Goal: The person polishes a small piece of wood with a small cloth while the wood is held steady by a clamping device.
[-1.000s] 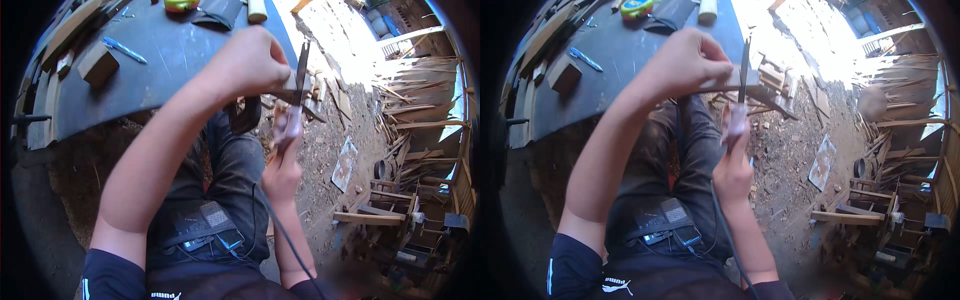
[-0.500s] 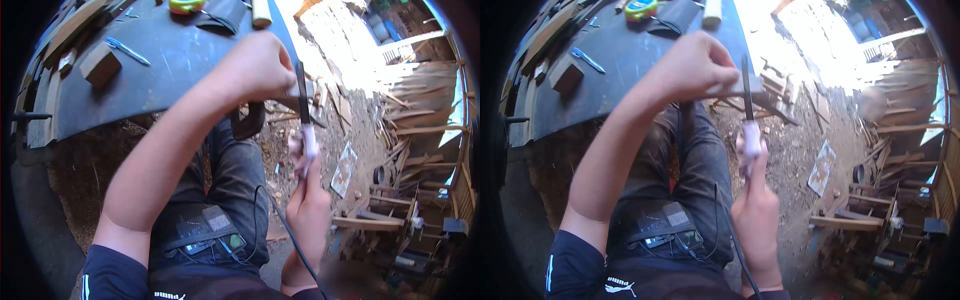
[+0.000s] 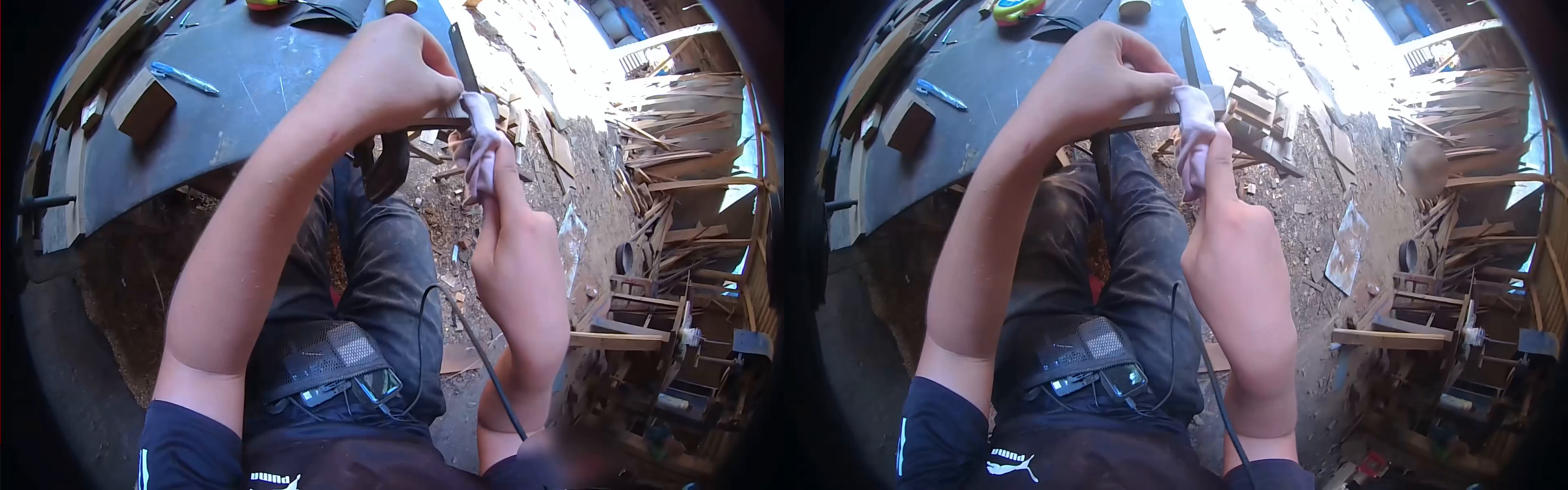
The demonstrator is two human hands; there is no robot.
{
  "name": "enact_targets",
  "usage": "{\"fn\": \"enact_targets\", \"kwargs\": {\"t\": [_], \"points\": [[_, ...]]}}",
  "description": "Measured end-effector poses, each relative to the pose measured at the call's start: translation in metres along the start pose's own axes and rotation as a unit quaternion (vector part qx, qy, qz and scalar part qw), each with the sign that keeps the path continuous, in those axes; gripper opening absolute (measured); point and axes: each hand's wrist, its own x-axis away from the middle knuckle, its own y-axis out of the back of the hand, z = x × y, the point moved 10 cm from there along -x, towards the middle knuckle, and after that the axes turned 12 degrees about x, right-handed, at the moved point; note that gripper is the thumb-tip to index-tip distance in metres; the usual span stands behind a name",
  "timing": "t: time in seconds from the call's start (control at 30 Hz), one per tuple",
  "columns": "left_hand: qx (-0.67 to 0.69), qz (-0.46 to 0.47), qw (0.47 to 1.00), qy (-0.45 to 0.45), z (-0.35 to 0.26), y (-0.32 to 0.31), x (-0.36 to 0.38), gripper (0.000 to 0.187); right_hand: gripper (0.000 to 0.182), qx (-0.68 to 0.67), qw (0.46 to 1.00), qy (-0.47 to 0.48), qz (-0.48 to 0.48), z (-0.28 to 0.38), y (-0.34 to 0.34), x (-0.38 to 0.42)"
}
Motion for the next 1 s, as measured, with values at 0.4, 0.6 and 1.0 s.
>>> {"fn": "enact_targets", "kwargs": {"t": [0.4,0.6,1.0], "points": [[-0.006,0.000,1.000,-0.010,-0.004,0.002,0.003,0.029,0.054,-0.087,0.993,-0.042,0.061,-0.045,0.009,0.050],[-0.013,-0.017,0.999,-0.024,-0.005,0.006,0.001,0.029,0.066,-0.015,0.999,0.032,-0.036,-0.018,0.003,0.051],[-0.038,-0.084,0.995,-0.023,-0.010,0.013,0.005,0.031,0.065,-0.006,1.000,0.012,-0.002,-0.005,0.008,0.039]]}}
